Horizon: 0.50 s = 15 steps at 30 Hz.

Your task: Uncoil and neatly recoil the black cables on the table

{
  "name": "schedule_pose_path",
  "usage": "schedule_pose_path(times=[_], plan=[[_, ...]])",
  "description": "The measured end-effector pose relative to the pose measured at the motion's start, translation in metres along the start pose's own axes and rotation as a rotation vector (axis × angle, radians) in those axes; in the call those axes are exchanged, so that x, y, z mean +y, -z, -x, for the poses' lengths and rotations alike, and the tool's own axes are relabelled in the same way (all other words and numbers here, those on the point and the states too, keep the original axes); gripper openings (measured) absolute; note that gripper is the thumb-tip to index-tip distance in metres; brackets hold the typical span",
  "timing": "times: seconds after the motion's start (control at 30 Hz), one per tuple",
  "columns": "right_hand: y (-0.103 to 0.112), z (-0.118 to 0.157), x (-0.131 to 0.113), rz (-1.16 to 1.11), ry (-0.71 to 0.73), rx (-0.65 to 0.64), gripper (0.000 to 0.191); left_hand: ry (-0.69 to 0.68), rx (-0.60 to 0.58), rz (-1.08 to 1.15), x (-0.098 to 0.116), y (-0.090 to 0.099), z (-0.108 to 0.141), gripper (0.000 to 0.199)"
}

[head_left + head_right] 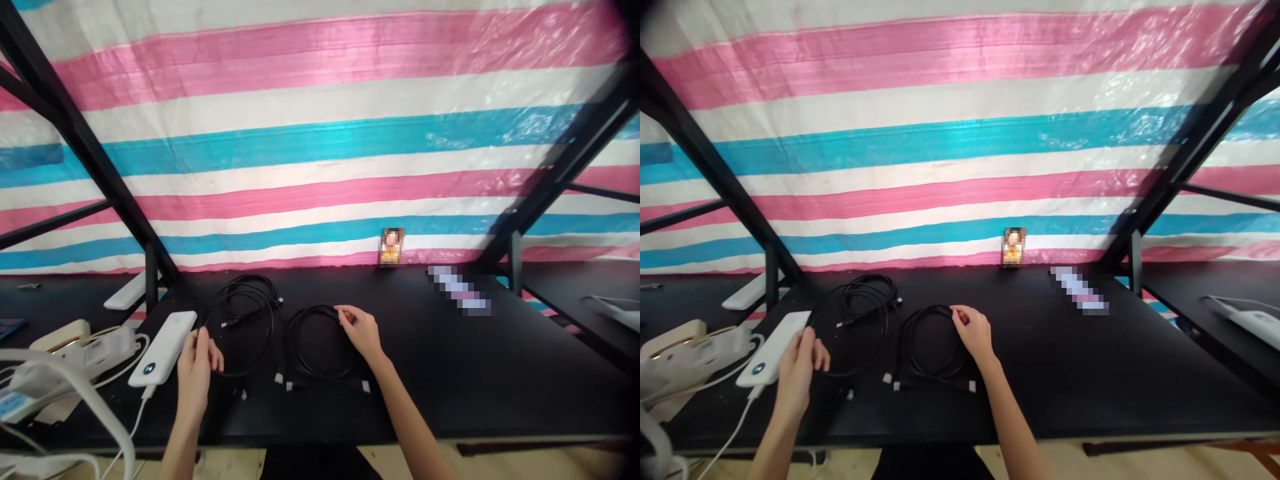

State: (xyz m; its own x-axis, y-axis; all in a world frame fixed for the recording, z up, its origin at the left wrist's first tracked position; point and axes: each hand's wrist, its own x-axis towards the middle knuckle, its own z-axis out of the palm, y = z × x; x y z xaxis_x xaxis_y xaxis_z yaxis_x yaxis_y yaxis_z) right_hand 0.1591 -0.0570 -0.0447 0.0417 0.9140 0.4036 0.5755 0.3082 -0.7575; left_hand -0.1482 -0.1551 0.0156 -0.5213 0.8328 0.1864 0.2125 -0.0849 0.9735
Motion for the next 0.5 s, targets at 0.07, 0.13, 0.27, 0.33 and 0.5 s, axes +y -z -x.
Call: schedule_pose_path(times=[0.07, 0.13, 0.27, 0.33, 0.5], plan=[[0.001, 0.001, -0.001, -0.017, -0.001, -0.005, 0.025, -0.037, 0.048, 0.125, 0.016, -0.001, 0.011, 0.041], [0.001, 0.001, -0.002, -0.040, -0.003, -0.010, 0.025, -0.046, 0.076, 0.282, 0.032, -0.001, 0.023, 0.041], [0.004, 0.000, -0.007, -0.120, -0.011, -0.038, 0.030, 0.021, 0.066, 0.541, 0.057, 0.000, 0.044, 0.037], [0.006, -0.001, -0.014, -0.174, -0.021, -0.067, 0.035, 0.050, 0.066, 0.578, 0.066, 0.001, 0.054, 0.040], [0.012, 0.010, -0.055, -0.466, -0.068, -0.237, 0.050, 0.207, 0.150, 0.634, 0.085, 0.002, 0.079, 0.040]])
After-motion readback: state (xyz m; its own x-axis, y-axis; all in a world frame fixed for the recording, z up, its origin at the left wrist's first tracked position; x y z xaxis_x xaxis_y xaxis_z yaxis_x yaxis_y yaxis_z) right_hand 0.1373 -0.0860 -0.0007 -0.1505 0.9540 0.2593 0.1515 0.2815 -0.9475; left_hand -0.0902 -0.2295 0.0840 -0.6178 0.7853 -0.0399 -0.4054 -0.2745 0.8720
